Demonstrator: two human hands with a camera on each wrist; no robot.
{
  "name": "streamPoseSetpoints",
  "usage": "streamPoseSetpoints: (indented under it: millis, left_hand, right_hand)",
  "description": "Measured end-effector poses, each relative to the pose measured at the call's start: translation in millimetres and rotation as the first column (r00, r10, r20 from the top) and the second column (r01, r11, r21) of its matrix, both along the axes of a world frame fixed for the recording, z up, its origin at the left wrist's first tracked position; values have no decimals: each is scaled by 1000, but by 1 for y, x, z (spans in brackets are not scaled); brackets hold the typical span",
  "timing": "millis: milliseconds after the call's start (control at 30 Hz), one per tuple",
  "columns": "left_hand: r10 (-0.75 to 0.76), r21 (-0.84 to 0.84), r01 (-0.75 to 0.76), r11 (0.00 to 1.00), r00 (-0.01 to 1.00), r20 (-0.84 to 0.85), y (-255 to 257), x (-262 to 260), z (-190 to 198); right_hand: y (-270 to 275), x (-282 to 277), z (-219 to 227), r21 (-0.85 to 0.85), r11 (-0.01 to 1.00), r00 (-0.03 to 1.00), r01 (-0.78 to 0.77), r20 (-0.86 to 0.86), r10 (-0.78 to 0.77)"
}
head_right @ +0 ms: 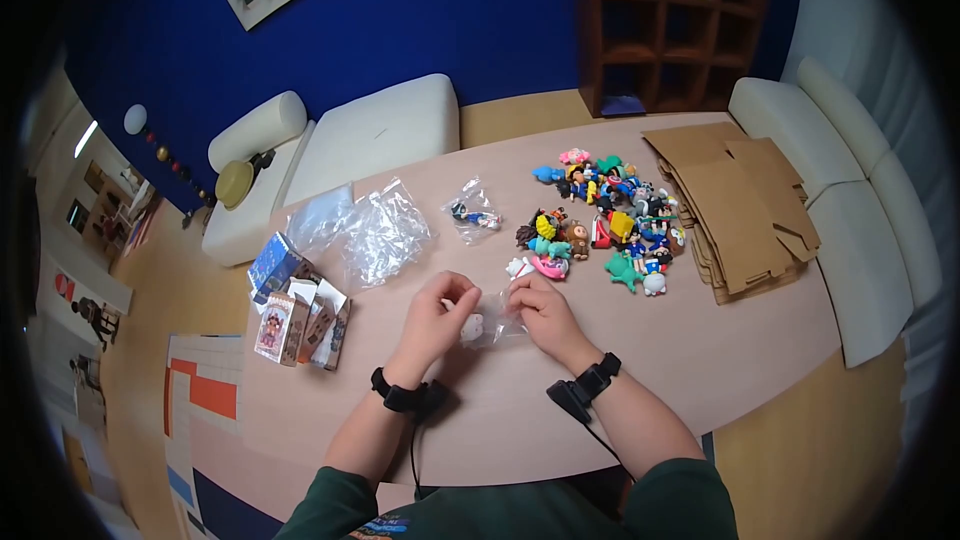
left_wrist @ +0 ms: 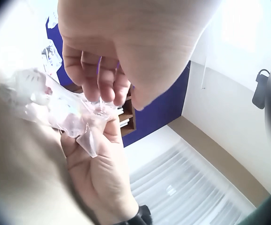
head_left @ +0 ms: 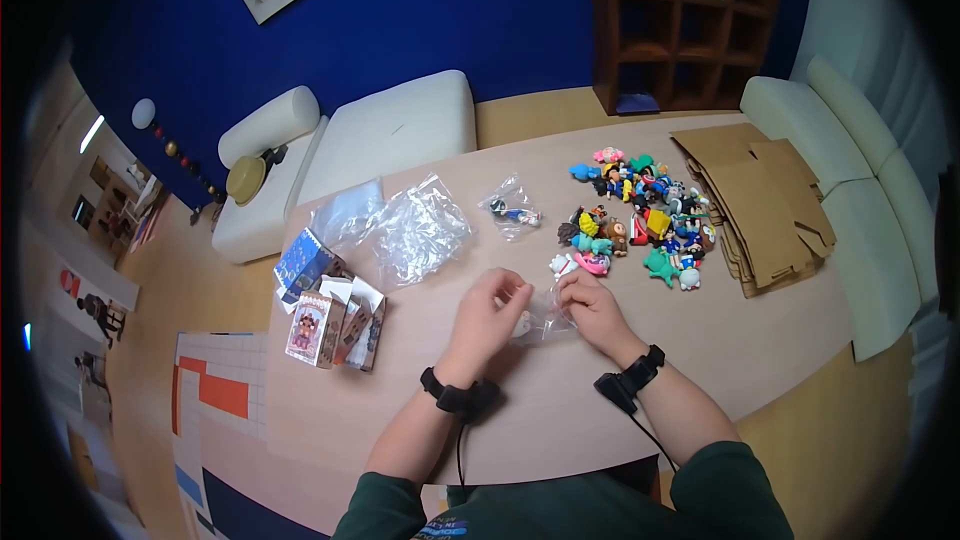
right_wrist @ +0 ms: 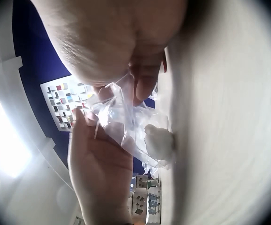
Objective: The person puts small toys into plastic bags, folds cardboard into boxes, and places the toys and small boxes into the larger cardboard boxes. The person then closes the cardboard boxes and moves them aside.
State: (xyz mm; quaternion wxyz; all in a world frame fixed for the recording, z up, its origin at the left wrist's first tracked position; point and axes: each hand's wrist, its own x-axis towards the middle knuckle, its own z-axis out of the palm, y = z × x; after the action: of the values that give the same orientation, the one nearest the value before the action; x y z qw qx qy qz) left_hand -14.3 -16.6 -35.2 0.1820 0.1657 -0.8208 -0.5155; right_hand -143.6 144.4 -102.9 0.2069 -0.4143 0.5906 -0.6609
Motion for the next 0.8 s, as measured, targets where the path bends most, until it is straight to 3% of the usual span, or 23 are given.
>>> streamPoseSetpoints:
  millis: [67, 133, 233, 300, 400, 467, 500, 533, 567, 600, 633, 700, 800]
  left_hand:
    - [98, -149, -73, 986, 981, 165, -14, 2, -7]
    - [33, -165, 12, 986, 964, 264, -19, 5, -13]
    - [-38, -42, 51, 998, 961, 273, -19, 4, -16]
    - [-190, 208, 129, 970, 933, 306, -23, 3, -19]
    - [-281, 320, 171, 932, 898, 338, -27, 1, -16]
    - [-294, 376, 177, 909, 914, 280, -23, 2, -21]
    - [-299, 434, 181, 883, 928, 221, -21, 2, -23]
    - [-299, 433, 181, 883, 928, 221, -18, 2, -24]
    - [-326, 653, 149, 743, 932, 159, -11, 4, -14]
    - [-336, 828, 116, 549, 937, 91, -6, 5, -6]
    - [-336, 827, 117, 549, 937, 91, -4, 5, -2]
    - [-428, 931, 105, 349, 902, 58, -2, 1, 4]
    - [-392, 934, 97, 344, 919, 49, -2, -5, -15]
  right_hand:
    - [-3, 0, 2, 46, 999, 992, 3, 126, -8]
    - [-4, 4, 7, 43, 999, 996, -2, 92, -2]
    - [-4, 5, 10, 42, 999, 997, -13, 75, 10]
    - [-3, 6, 9, 42, 999, 996, -19, 93, 15]
    - [-1, 3, 7, 60, 997, 999, 43, 12, -44]
    - [-4, 4, 0, -112, 991, 902, 68, 432, -13]
    - [-3, 3, -3, -113, 991, 902, 68, 431, -13]
    - [-2, 1, -5, -156, 985, 821, 75, 571, 28]
    - [-1, 0, -6, -197, 976, 718, 88, 692, 75]
    - [-1, 0, -2, -198, 976, 718, 88, 692, 76]
    - [0, 0, 4, -228, 966, 692, 119, 717, 84]
    - [1, -1, 8, -259, 954, 668, 153, 738, 94]
    - [1, -5, 3, -307, 931, 632, 198, 766, 118]
